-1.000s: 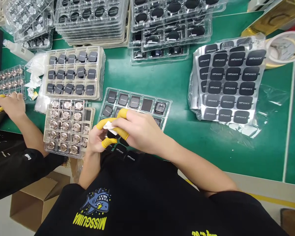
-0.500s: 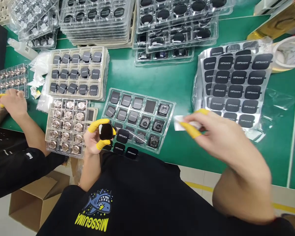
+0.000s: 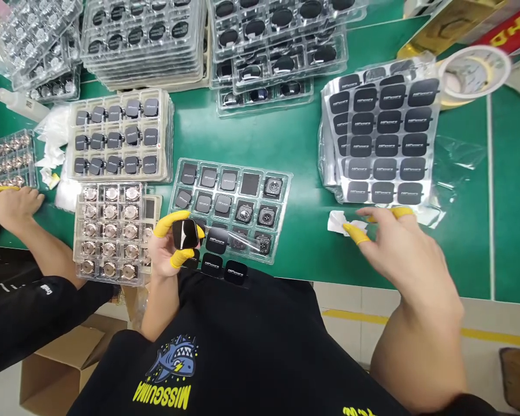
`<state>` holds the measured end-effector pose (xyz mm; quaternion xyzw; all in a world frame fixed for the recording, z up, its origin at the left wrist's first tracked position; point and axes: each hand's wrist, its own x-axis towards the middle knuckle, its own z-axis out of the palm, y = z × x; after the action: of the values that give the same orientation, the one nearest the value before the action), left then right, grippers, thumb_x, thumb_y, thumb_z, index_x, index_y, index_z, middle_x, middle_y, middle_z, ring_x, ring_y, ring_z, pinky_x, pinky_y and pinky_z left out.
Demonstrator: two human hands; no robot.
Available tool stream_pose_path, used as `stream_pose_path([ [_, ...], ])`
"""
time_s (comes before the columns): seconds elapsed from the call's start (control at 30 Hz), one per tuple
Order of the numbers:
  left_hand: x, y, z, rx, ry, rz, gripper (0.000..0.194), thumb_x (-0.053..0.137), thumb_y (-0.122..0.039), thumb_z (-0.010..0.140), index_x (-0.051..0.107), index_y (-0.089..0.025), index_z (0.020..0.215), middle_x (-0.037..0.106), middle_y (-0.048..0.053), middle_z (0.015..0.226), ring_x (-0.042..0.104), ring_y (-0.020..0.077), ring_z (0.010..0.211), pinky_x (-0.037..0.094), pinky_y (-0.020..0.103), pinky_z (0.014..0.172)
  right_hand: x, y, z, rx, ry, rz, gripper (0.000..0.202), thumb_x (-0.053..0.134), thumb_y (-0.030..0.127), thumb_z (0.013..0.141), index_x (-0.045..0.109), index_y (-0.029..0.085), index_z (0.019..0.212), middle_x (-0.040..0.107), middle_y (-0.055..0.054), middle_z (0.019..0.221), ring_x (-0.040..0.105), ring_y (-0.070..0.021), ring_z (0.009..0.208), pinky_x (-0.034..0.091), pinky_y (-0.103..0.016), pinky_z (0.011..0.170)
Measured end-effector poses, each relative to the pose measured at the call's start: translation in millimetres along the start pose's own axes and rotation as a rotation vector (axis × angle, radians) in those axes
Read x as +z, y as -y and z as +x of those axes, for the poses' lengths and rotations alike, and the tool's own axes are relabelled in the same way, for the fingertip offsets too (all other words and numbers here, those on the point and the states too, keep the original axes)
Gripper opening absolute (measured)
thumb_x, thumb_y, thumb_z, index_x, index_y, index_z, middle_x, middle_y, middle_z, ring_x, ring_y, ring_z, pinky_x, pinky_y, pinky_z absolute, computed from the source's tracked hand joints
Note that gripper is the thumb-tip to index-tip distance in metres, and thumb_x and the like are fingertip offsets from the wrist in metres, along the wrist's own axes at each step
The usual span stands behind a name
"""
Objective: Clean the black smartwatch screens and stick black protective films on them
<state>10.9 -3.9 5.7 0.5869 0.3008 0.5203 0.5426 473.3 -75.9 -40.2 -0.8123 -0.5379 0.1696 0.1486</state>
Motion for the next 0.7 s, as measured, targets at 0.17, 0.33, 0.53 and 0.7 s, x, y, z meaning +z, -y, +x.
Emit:
stream_pose_path([
  [0.17,6.3,4.8,-9.8,0.015,-0.037,0.109,0.07,0.092,-0.061,0.093,0.071,-0.026,0.149,0.085,0.007,0.107,0.087,0.0219,0.084,0.07,0.03,0.071,-12.3,117.9,-30.6,-0.216,-0.188,0.41,0.034,0.084,0.05,0.098,0.082,0.029,0.124,0.078,-0.012,0.103,0.072,-0.0265,0.078,0.056,-0.044,0.067],
  [0.33,8.7,2.1,-16.6,0.056,-0.037,0.209,0.068,0.092,-0.055,0.094,0.07,-0.026,0.152,0.086,0.008,0.112,0.088,0.0228,0.09,0.072,0.032,0.079,2.4,224.1,-49.4,-0.513,0.297,0.521,0.044,0.08,0.052,0.103,0.07,0.028,0.14,0.081,-0.012,0.132,0.079,-0.0352,0.121,0.066,-0.051,0.098],
  [0.53,4.7,-6.6,-21.3,0.065,-0.035,0.214,0.068,0.09,-0.057,0.096,0.069,-0.027,0.154,0.085,0.004,0.104,0.088,0.023,0.085,0.074,0.032,0.075,16.6,233.5,-41.2,-0.488,0.501,0.597,0.016,0.073,0.028,0.106,0.071,0.028,0.122,0.085,-0.005,0.109,0.081,-0.0254,0.093,0.064,-0.038,0.079],
  [0.7,5.4,-1.8,-25.3,0.066,-0.046,0.255,0.07,0.092,-0.058,0.093,0.07,-0.027,0.152,0.085,0.003,0.103,0.088,0.0226,0.085,0.074,0.033,0.08,15.6,234.9,-44.0,-0.627,0.354,0.541,0.009,0.073,0.022,0.106,0.073,0.027,0.114,0.085,-0.006,0.108,0.08,-0.0266,0.096,0.062,-0.041,0.084],
])
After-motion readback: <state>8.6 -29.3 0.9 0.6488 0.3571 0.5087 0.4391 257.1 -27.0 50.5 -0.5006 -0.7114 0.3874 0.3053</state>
